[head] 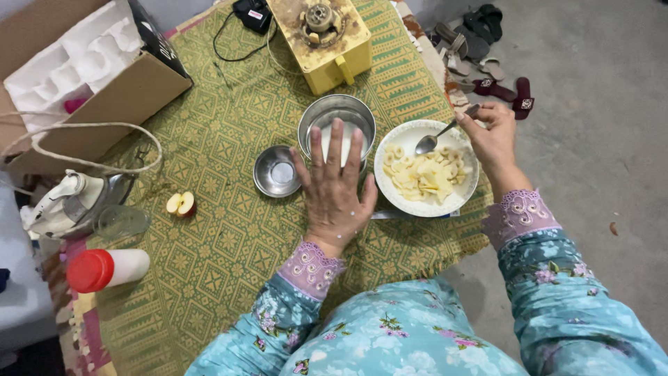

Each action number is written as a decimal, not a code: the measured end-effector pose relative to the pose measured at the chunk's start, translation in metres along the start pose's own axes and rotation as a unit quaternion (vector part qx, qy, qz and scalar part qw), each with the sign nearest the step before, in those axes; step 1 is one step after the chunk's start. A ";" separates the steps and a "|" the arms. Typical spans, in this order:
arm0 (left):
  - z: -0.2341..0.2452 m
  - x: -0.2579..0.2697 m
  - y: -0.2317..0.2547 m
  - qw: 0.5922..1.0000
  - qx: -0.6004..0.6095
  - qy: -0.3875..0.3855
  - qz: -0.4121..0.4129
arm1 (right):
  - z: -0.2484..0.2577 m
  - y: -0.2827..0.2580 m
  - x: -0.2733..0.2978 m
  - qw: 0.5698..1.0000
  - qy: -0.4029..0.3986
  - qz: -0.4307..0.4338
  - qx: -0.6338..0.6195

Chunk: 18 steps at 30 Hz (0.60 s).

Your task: The person uses a spoon to transfer sliced fruit from a white plate into a metal container. The person then picks up a red-lidded bottle and shakes it.

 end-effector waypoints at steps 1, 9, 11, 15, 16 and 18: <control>-0.002 0.002 0.001 1.000 -0.007 -0.005 0.000 | -0.002 0.004 0.001 1.000 -0.001 0.000 0.007; -0.010 -0.006 -0.005 0.999 -0.020 -0.031 0.011 | -0.033 -0.004 0.005 0.997 -0.073 -0.030 -0.021; -0.010 -0.011 -0.004 0.999 -0.025 -0.028 0.007 | -0.045 0.002 0.009 0.981 -0.103 -0.140 -0.085; -0.012 -0.018 -0.003 0.999 -0.023 -0.037 0.016 | -0.061 0.000 0.008 0.981 -0.114 -0.118 -0.107; -0.012 -0.020 -0.004 0.999 -0.019 -0.036 0.017 | -0.064 -0.003 0.006 0.983 -0.113 -0.082 -0.120; -0.011 -0.022 -0.004 0.999 -0.010 -0.034 0.019 | -0.065 -0.011 0.003 0.983 -0.110 -0.010 -0.147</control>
Point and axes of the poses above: each hand's wrist, its own x-axis away from the middle knuckle, its own z-axis out of the back of the hand, y = z × x, the point moved 5 cm from there along -x, towards the middle knuckle, and after that the axes turned 2 degrees about z, right-handed, at the moved point
